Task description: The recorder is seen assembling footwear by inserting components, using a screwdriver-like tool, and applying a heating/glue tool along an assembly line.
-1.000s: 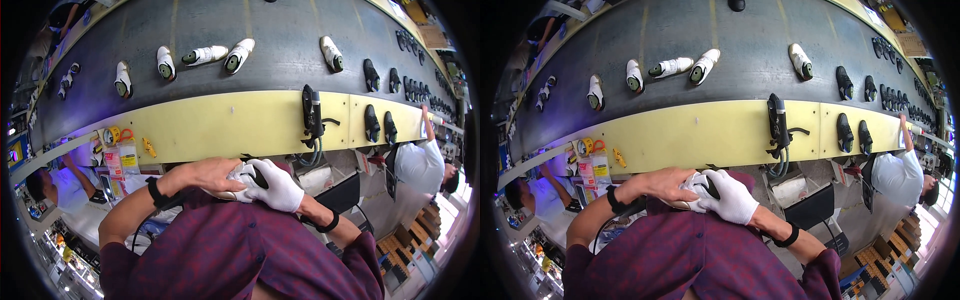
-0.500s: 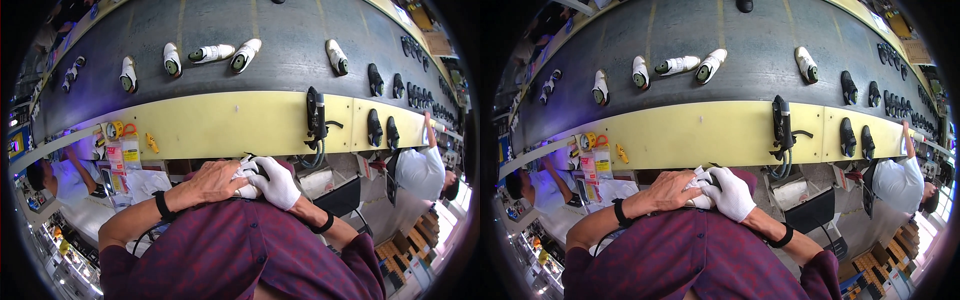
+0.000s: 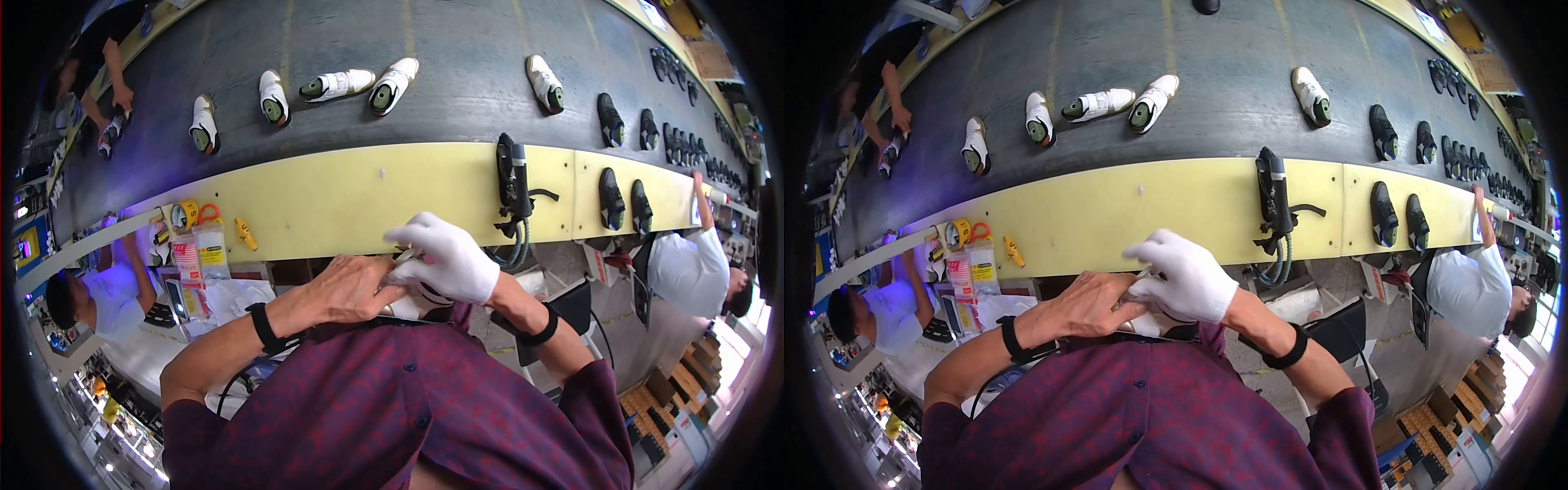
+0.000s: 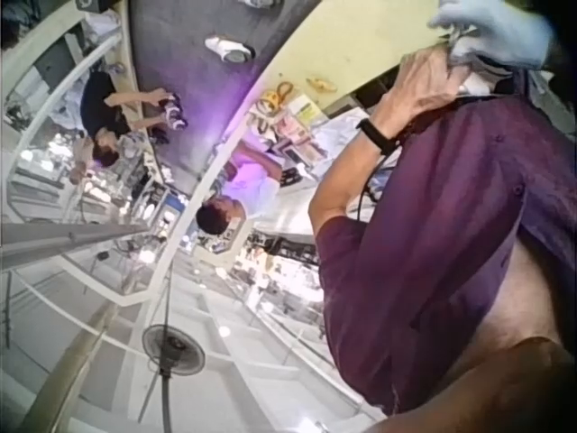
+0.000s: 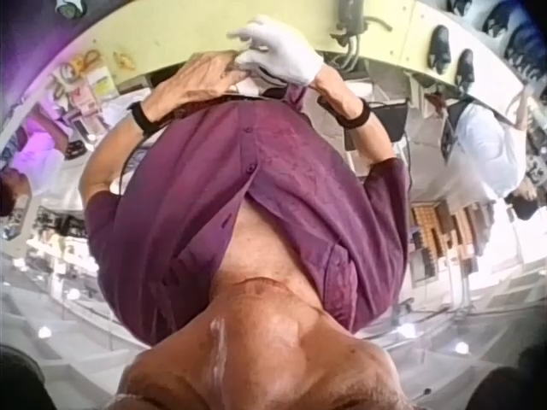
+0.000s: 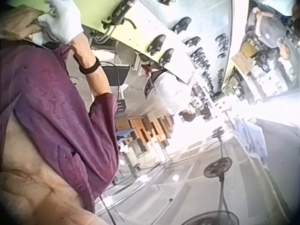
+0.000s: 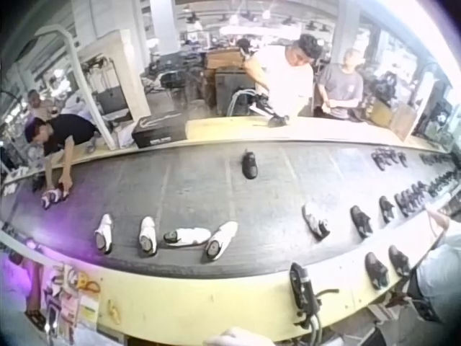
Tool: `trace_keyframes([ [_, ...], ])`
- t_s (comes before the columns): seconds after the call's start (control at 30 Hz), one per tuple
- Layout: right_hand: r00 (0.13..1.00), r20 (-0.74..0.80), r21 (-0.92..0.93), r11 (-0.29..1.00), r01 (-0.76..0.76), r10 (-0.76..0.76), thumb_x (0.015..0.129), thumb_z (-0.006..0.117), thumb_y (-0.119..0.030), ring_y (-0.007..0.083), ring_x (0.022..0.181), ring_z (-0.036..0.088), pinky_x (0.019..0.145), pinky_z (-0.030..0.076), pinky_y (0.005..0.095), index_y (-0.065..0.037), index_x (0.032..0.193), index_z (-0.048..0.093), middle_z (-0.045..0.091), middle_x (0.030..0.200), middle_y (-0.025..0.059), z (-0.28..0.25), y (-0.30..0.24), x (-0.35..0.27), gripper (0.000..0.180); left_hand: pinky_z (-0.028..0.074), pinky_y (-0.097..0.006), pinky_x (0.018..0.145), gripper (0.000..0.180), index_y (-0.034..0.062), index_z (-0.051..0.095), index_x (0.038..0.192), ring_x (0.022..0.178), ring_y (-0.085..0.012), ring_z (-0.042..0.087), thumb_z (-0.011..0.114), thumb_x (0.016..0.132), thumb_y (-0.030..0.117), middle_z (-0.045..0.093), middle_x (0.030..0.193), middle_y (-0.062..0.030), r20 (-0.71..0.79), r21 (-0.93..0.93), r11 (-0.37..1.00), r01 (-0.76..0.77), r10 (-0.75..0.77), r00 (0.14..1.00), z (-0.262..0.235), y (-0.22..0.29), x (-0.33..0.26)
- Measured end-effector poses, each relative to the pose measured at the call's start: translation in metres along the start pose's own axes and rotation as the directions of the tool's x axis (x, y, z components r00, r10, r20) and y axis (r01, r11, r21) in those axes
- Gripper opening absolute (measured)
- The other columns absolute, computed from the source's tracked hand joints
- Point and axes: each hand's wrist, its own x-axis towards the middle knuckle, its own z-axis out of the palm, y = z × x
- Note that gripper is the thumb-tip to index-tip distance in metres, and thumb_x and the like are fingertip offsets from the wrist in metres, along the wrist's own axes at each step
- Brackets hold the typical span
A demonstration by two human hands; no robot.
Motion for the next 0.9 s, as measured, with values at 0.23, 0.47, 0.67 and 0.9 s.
trace_keyframes([
  [0.23,0.992,0.014,-0.303,0.945,0.121,-0.123,0.087,0.075,-0.024,0.0351,0.077,0.069,0.068,0.056,0.0452,-0.006,0.086,0.069,0.066,0.084,0.0138,0.019,0.021,0.012,0.019,0.052,-0.052,0.089,0.049,-0.0075,0.068,0.112,0.096,-0.0468,0.069,0.059,0.097,0.038,0.071,0.095,-0.0302,0.086,0.002,1.0,0.015,-0.015,0.996,-0.006,0.001,0.007],
  [0.47,0.979,0.059,-0.383,0.901,0.204,-0.197,0.088,0.076,-0.031,0.0348,0.072,0.068,0.063,0.055,0.0443,-0.004,0.08,0.064,0.064,0.08,0.014,0.032,0.014,0.002,0.03,0.053,-0.051,0.085,0.043,0.0029,0.074,0.114,0.091,-0.0449,0.071,0.06,0.096,0.04,0.074,0.093,-0.0252,-0.033,-0.039,0.997,-0.06,0.059,0.998,-0.001,-0.013,0.012],
  [0.67,0.985,0.072,-0.407,0.897,0.174,-0.158,0.088,0.075,-0.033,0.0333,0.072,0.068,0.063,0.055,0.0433,-0.004,0.077,0.062,0.063,0.078,0.0135,0.04,0.009,-0.018,0.033,0.053,-0.05,0.081,0.04,0.0057,0.077,0.107,0.088,-0.0418,0.072,0.063,0.093,0.041,0.075,0.093,-0.023,0.219,-0.044,0.991,0.128,-0.116,0.969,-0.001,-0.021,0.017],
  [0.9,0.982,0.103,-0.368,0.911,0.186,-0.159,0.087,0.076,-0.028,0.0329,0.073,0.066,0.065,0.054,0.0439,-0.005,0.079,0.062,0.061,0.079,0.0131,0.042,0.01,-0.037,0.028,0.053,-0.049,0.079,0.042,0.0023,0.075,0.108,0.086,-0.0426,0.071,0.058,0.096,0.039,0.074,0.091,-0.0242,0.234,-0.036,0.995,0.098,-0.087,0.968,0.011,-0.033,0.013],
])
